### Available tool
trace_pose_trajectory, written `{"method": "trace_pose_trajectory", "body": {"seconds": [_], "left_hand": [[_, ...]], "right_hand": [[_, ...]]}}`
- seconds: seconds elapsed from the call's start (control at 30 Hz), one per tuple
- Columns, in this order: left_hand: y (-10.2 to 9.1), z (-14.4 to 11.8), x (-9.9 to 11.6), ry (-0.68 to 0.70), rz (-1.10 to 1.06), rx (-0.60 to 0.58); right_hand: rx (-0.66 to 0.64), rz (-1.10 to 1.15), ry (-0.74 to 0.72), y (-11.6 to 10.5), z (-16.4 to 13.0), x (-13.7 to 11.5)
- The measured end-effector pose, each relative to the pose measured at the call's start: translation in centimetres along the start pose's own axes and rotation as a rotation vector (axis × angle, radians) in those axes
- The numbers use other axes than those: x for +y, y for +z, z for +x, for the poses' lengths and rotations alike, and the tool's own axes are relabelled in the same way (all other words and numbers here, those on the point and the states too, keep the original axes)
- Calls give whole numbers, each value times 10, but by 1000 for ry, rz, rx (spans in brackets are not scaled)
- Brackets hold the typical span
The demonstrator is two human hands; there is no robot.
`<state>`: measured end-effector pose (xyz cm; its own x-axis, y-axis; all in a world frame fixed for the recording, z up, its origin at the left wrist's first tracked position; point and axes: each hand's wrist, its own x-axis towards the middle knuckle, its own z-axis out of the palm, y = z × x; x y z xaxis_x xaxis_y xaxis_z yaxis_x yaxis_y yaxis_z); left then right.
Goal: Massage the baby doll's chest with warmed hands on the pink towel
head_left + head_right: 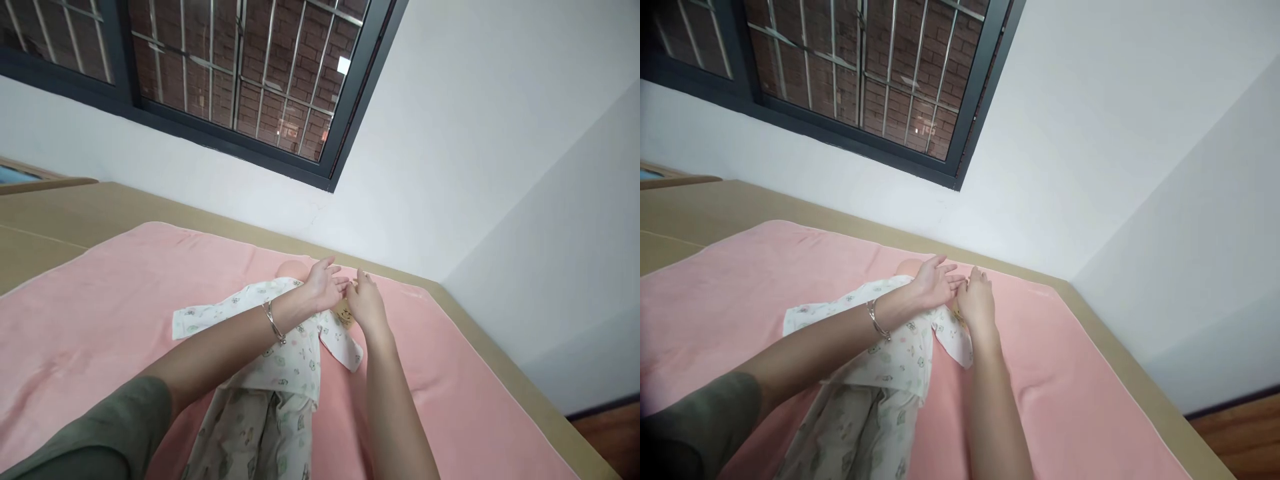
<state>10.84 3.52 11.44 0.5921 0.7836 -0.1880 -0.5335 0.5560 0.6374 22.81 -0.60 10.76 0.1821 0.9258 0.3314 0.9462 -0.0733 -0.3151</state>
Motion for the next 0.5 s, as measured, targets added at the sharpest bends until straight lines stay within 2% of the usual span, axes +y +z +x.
{"method": "trace_pose_trajectory", "body": {"seconds": [0.1,0.23,0.37,0.5], "left_hand": [[-5,-6,-5,-4,21,27],[-21,-23,-8,-30,66,55],[-39,-49,-6,-55,73,45],[-47,-81,3,-78,36,85]], "right_hand": [[4,-143,-45,2,1,-3],[46,-245,-13,2,0,-10],[38,-343,7,2,0,-21],[-6,-348,87,3,4,-32]]}}
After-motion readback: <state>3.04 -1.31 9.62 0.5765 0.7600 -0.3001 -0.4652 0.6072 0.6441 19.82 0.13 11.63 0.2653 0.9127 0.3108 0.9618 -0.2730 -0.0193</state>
